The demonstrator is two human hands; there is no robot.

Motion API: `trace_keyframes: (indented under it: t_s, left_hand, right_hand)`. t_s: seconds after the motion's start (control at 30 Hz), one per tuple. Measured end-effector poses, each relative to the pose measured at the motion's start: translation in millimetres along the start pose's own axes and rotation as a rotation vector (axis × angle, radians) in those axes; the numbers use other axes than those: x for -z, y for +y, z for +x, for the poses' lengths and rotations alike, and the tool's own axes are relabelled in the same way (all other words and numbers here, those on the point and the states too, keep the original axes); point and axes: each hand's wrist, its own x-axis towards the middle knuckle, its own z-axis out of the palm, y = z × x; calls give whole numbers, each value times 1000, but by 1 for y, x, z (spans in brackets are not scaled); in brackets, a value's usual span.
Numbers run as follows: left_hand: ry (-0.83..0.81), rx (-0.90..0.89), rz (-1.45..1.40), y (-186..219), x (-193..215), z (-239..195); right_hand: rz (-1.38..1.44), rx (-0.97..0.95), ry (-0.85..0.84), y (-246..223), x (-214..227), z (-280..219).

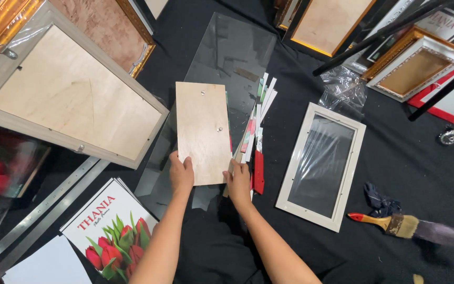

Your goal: Assembling a picture frame by cleaning the glass, inserting the backing, and trimming the edges for a proper fit.

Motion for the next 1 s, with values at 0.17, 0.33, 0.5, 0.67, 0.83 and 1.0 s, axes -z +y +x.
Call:
trace_keyframes:
  t_s: [0.17,0.33,0.5,0.67,0.83,1.0]
  left_hand:
    - [2,-73,139,-25,-7,15]
    - [93,-236,379,8,10,-10]
    - [-183,-253,593,33,19,-24]
    - [-198,-249,641,19,11,-12]
    - [-190,-247,615,14,6,-5]
    - [-207,-269,564,15,9,-3]
  right_hand:
    - [20,50,31,-3,1,-3]
    - [-20,95,74,11,-14,1]
    - [-134,119,121,1,7,24]
    - [-342,217,164,9,5,61]
    - [-405,229,161,15,9,71]
    - [-274,118,84,25,3,81]
